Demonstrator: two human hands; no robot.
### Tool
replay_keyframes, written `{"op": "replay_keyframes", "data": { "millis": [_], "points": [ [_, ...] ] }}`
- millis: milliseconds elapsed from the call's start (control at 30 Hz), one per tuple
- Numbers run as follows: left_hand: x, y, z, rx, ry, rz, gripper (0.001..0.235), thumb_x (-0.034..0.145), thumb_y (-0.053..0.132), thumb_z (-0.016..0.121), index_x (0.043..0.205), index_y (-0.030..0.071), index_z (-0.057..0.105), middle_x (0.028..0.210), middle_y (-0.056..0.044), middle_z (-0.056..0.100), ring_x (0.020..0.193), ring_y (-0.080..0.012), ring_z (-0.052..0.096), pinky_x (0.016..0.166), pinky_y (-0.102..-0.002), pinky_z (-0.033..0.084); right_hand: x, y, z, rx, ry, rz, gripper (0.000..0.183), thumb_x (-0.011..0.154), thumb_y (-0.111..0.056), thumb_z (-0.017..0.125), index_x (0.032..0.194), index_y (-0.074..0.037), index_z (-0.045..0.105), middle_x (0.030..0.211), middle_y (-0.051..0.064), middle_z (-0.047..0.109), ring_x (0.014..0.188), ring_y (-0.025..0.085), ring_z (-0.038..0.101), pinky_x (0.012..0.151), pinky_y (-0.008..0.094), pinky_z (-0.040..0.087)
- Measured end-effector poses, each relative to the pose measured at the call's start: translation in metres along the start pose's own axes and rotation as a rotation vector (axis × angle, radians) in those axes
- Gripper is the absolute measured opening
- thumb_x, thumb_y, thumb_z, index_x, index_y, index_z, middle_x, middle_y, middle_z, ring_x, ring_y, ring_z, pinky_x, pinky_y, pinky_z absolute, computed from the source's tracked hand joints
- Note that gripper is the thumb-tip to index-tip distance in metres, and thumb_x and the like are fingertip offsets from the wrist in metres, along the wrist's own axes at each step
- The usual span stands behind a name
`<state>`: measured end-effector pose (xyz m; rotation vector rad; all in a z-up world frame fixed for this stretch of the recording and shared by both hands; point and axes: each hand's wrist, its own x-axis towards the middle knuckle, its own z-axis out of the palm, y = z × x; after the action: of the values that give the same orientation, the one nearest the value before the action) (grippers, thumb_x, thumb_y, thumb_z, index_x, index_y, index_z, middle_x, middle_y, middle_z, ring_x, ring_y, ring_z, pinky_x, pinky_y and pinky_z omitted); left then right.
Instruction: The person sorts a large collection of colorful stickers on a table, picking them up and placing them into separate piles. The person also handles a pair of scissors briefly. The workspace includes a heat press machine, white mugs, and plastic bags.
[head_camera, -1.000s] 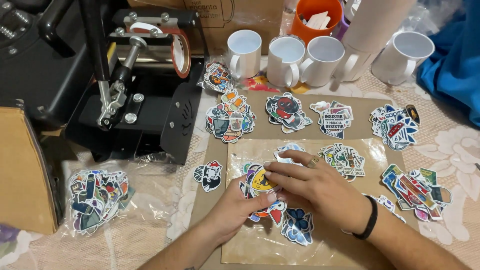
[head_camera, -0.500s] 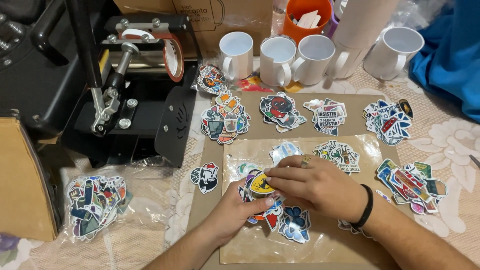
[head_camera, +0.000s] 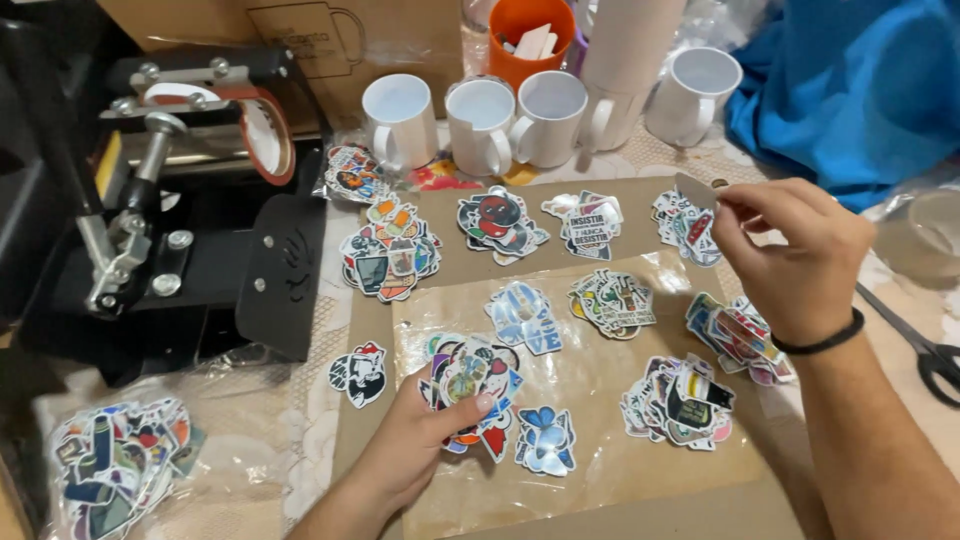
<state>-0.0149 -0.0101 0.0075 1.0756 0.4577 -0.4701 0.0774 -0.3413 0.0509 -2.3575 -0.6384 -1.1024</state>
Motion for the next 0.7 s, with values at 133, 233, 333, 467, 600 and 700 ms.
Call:
{"op": "replay_keyframes", "data": {
  "millis": [133, 233, 333, 467, 600, 700],
  "points": [
    [0.002, 0.004, 0.003, 0.025, 0.050, -0.021, 0.050, 0.074, -0.004, 0.074, 0.124, -0.006, 0.068, 0.113, -0.023, 0.076, 0.097, -0.0335, 0.071, 0.089, -0.046, 0.058, -0.025, 0.044, 0.014, -0.160, -0.048, 0.026, 0.012, 0.095, 0.006, 0.081, 0.098, -0.006, 0.078, 0.100, 0.008, 0.075, 0.086, 0.019, 0.068, 0.073, 0.030, 0.053],
    [0.007, 0.002, -0.002, -0.005, 0.028, 0.019, 0.048, 0.075, -0.006, 0.073, 0.122, -0.007, 0.068, 0.111, -0.024, 0.076, 0.095, -0.0345, 0.070, 0.086, -0.047, 0.059, -0.040, 0.078, 0.028, -0.408, -0.024, -0.107, 0.016, 0.099, -0.002, 0.085, 0.098, -0.018, 0.081, 0.110, 0.001, 0.077, 0.090, 0.020, 0.072, 0.064, 0.031, 0.050],
    [0.007, -0.002, -0.003, 0.005, 0.010, 0.031, 0.049, 0.074, -0.006, 0.074, 0.123, -0.005, 0.068, 0.111, -0.022, 0.076, 0.097, -0.0322, 0.071, 0.091, -0.044, 0.057, -0.049, 0.098, 0.040, -0.556, -0.190, -0.036, 0.009, 0.100, -0.013, 0.078, 0.098, -0.021, 0.082, 0.103, 0.000, 0.077, 0.080, 0.021, 0.071, 0.056, 0.034, 0.055],
    [0.006, -0.003, -0.003, -0.005, -0.034, 0.037, 0.051, 0.073, -0.001, 0.076, 0.123, -0.004, 0.067, 0.112, -0.020, 0.076, 0.098, -0.0297, 0.070, 0.090, -0.044, 0.058, -0.028, 0.062, 0.031, -0.494, -0.484, 0.117, 0.013, 0.097, -0.016, 0.070, 0.101, -0.018, 0.082, 0.106, 0.004, 0.077, 0.099, 0.023, 0.070, 0.070, 0.039, 0.061],
    [0.005, -0.007, -0.001, 0.002, -0.032, -0.004, 0.055, 0.072, -0.002, 0.077, 0.125, -0.003, 0.063, 0.111, -0.023, 0.076, 0.094, -0.0328, 0.072, 0.084, -0.047, 0.062, -0.021, -0.037, 0.022, -0.029, -0.279, -0.124, 0.016, 0.095, -0.006, 0.068, 0.109, -0.006, 0.074, 0.110, 0.011, 0.073, 0.103, 0.031, 0.069, 0.082, 0.041, 0.057],
    [0.005, -0.013, -0.004, 0.109, -0.122, 0.101, 0.047, 0.076, 0.004, 0.078, 0.121, 0.000, 0.065, 0.107, -0.017, 0.076, 0.092, -0.0250, 0.070, 0.084, -0.039, 0.059, -0.020, -0.106, 0.027, 0.328, -0.335, -0.375, 0.023, 0.101, -0.008, 0.048, 0.113, -0.002, 0.066, 0.111, 0.013, 0.069, 0.097, 0.032, 0.067, 0.081, 0.044, 0.057]
  ]
}}
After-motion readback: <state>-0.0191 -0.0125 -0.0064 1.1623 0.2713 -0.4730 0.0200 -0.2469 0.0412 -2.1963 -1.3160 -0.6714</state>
